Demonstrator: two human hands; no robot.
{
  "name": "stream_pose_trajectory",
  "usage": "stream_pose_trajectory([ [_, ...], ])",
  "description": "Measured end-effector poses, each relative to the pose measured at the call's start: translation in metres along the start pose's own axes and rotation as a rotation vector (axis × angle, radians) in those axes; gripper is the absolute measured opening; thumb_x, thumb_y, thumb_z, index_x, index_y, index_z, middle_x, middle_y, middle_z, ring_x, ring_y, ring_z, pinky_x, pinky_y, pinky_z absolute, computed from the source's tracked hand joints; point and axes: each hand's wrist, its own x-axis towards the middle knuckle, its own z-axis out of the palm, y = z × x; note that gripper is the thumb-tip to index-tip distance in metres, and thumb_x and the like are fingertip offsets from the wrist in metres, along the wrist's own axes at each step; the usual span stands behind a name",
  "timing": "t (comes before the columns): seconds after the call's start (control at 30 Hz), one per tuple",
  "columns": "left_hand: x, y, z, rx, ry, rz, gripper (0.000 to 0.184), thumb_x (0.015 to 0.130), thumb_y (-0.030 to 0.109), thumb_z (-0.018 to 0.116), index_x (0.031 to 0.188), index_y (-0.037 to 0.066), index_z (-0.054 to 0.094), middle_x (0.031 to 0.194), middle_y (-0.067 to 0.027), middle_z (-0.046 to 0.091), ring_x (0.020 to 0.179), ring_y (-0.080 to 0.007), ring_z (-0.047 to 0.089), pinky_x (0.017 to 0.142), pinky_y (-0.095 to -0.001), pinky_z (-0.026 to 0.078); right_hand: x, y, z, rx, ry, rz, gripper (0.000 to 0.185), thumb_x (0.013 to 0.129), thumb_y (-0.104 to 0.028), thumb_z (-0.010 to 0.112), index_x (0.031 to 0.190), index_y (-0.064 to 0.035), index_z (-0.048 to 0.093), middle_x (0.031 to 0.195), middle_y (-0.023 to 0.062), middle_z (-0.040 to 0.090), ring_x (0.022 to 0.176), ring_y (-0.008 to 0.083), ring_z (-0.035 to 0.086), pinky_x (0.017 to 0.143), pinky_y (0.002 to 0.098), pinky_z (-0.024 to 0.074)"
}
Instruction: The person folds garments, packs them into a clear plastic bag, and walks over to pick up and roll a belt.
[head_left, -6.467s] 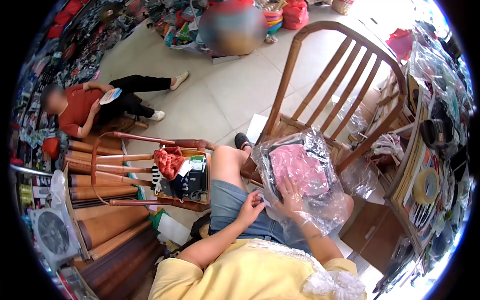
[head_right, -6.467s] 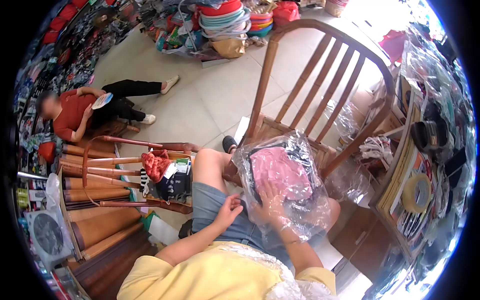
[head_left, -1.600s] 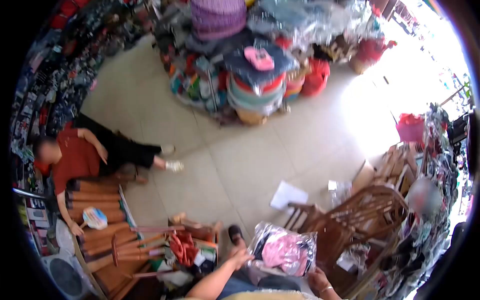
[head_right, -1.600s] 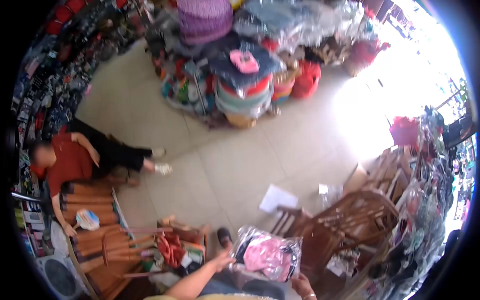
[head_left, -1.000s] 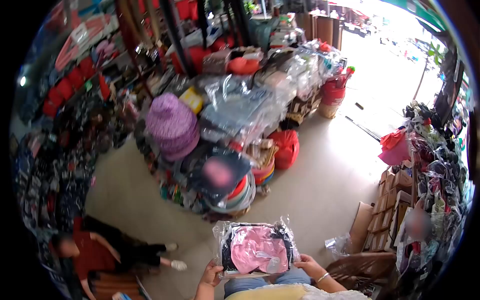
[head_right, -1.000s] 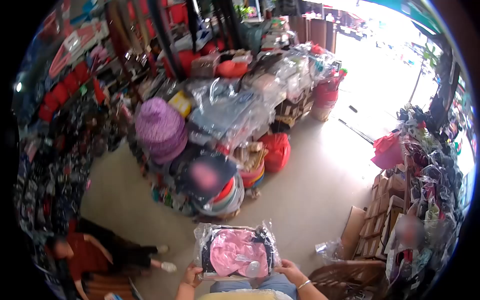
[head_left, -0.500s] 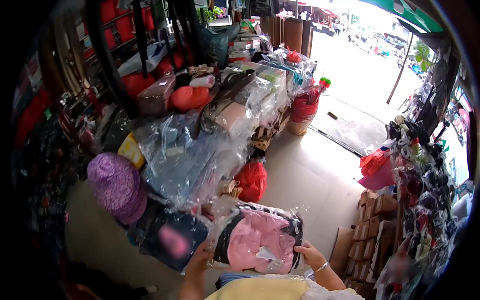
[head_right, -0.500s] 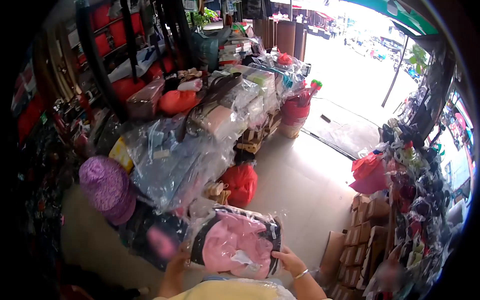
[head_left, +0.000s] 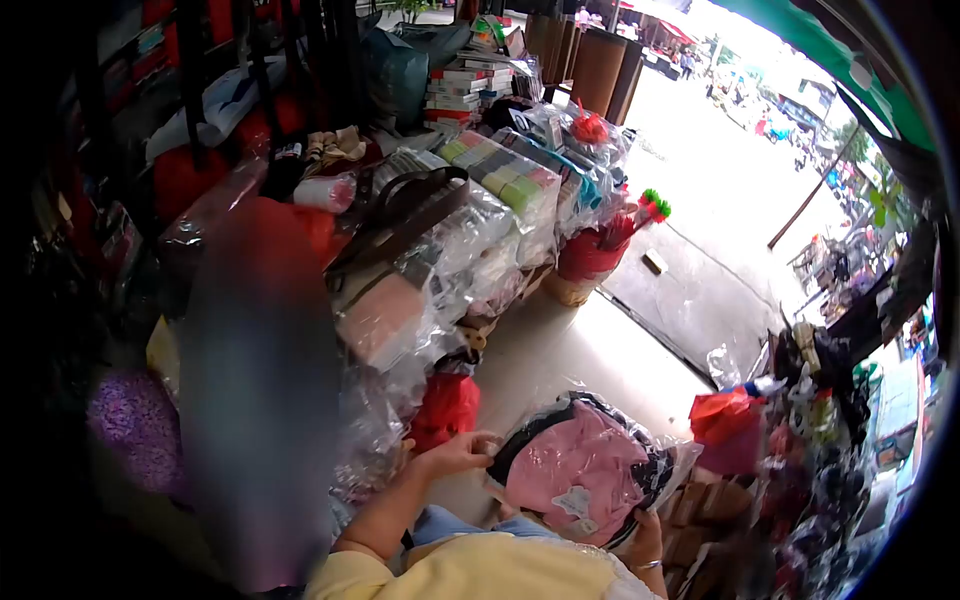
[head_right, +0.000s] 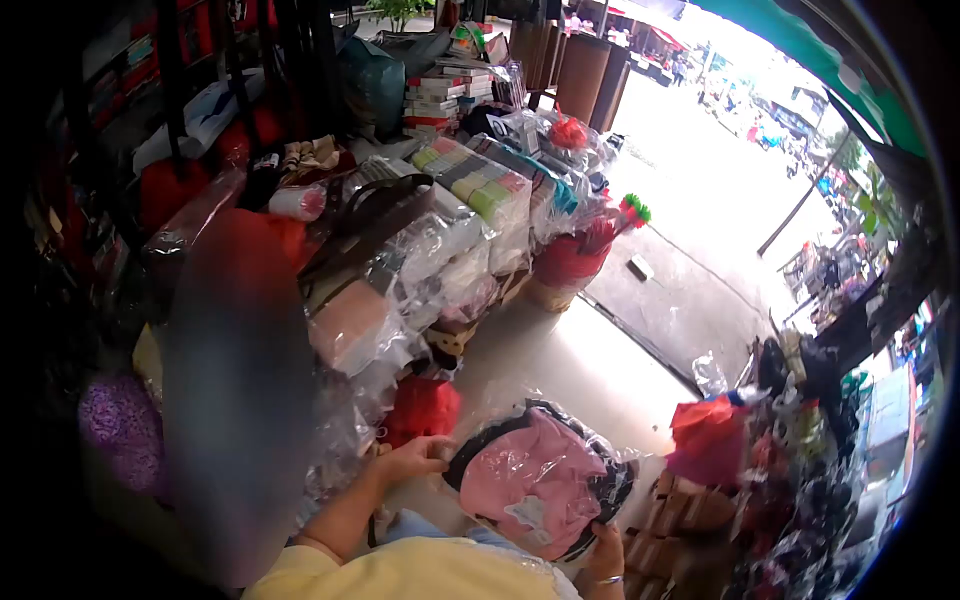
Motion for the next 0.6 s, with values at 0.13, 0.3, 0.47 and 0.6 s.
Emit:
stream_pose_trajectory([
  [0.13,0.113,0.08,-0.036,0.401,0.265,0.225,0.048,0.08,0.011,0.062,0.125,0.003,0.047,0.095,-0.0098,0.061,0.086,-0.0166,0.06,0.078,-0.0288,0.048,0.117,-0.08,-0.012,-0.016,-0.046,-0.051,0.049,0.076,-0.01,0.059,0.124,-0.0029,0.048,0.12,0.0109,0.057,0.109,0.029,0.055,0.098,0.0416,0.042],
  [0.3,0.242,0.247,-0.108,0.553,0.528,0.567,0.043,0.082,0.011,0.061,0.124,0.007,0.049,0.095,-0.0075,0.059,0.088,-0.0149,0.059,0.079,-0.0301,0.047,0.236,-0.174,0.017,0.072,-0.065,-0.085,0.052,0.076,-0.016,0.06,0.126,-0.0041,0.048,0.123,0.0097,0.055,0.111,0.0276,0.053,0.099,0.0403,0.0396],
  [0.47,0.433,0.359,-0.243,0.568,0.848,0.788,0.042,0.077,0.018,0.066,0.114,0.004,0.052,0.093,-0.0149,0.06,0.088,-0.0292,0.059,0.077,-0.0384,0.048,0.328,-0.229,0.039,0.082,0.033,-0.19,0.06,0.076,-0.027,0.061,0.129,-0.0035,0.044,0.126,0.0098,0.052,0.116,0.028,0.049,0.103,0.0409,0.0348],
  [0.6,0.598,0.391,-0.358,0.783,1.131,0.769,0.069,0.068,0.027,0.073,0.125,0.008,0.04,0.104,-0.0236,0.056,0.097,-0.0406,0.054,0.082,-0.0462,0.045,0.369,-0.255,0.122,-0.138,0.102,-0.397,0.058,0.086,-0.04,0.049,0.132,-0.004,0.041,0.129,0.0114,0.049,0.117,0.0286,0.048,0.101,0.0444,0.0365],
])
